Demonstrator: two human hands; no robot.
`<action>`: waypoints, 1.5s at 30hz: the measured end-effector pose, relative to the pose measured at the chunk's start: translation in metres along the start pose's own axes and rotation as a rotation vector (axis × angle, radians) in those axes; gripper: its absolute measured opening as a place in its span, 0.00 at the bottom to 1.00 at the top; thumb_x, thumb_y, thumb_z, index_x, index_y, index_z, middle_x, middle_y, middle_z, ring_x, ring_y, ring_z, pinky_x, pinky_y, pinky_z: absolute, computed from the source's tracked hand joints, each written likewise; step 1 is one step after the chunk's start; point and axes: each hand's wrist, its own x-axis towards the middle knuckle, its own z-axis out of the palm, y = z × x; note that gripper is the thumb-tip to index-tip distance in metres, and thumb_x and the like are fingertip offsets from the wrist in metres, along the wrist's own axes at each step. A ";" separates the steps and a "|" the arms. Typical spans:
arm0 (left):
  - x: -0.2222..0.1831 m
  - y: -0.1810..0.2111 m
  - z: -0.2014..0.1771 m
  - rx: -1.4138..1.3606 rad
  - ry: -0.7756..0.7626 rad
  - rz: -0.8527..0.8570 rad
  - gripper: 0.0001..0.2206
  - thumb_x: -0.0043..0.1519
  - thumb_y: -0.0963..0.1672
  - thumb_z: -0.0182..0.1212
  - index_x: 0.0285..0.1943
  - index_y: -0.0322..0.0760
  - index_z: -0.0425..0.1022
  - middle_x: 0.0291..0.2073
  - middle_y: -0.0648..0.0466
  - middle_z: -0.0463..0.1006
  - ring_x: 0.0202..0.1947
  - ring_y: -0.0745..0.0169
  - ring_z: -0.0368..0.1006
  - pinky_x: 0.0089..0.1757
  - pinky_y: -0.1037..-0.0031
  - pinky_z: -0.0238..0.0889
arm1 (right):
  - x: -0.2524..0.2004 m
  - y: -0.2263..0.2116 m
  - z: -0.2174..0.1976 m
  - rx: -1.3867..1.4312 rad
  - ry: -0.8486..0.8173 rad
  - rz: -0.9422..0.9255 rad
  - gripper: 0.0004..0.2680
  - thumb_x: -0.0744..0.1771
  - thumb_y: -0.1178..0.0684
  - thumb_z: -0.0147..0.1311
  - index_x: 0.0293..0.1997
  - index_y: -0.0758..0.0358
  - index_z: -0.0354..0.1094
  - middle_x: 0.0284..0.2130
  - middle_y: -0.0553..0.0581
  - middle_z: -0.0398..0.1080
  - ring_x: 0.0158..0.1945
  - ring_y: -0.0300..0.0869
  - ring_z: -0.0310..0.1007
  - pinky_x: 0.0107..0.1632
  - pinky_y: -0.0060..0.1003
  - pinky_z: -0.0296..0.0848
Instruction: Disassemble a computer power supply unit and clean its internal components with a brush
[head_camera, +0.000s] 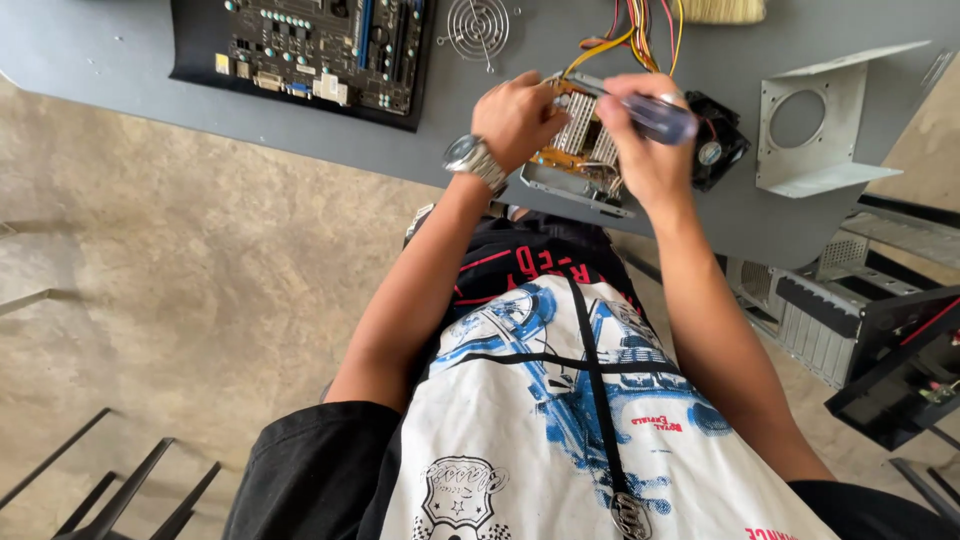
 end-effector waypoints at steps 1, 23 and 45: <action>-0.006 -0.006 -0.006 -0.048 -0.080 -0.141 0.19 0.59 0.54 0.60 0.20 0.42 0.68 0.24 0.58 0.68 0.18 0.58 0.67 0.20 0.65 0.58 | -0.002 0.001 -0.006 0.070 0.027 -0.061 0.08 0.71 0.51 0.49 0.47 0.67 0.60 0.45 0.68 0.68 0.40 0.51 0.76 0.42 0.36 0.74; -0.057 -0.089 0.014 -0.187 -0.229 -0.484 0.10 0.53 0.50 0.64 0.39 0.51 0.74 0.29 0.60 0.74 0.36 0.53 0.77 0.40 0.60 0.72 | -0.012 0.049 -0.008 0.561 0.361 0.428 0.09 0.68 0.43 0.48 0.43 0.56 0.59 0.42 0.66 0.72 0.38 0.51 0.79 0.44 0.44 0.82; -0.047 -0.089 0.038 0.092 -0.067 -0.086 0.05 0.60 0.45 0.59 0.37 0.44 0.68 0.32 0.54 0.66 0.33 0.44 0.74 0.34 0.63 0.72 | -0.138 0.067 -0.086 0.837 0.891 0.539 0.14 0.65 0.35 0.48 0.34 0.53 0.66 0.30 0.64 0.73 0.30 0.49 0.77 0.32 0.40 0.78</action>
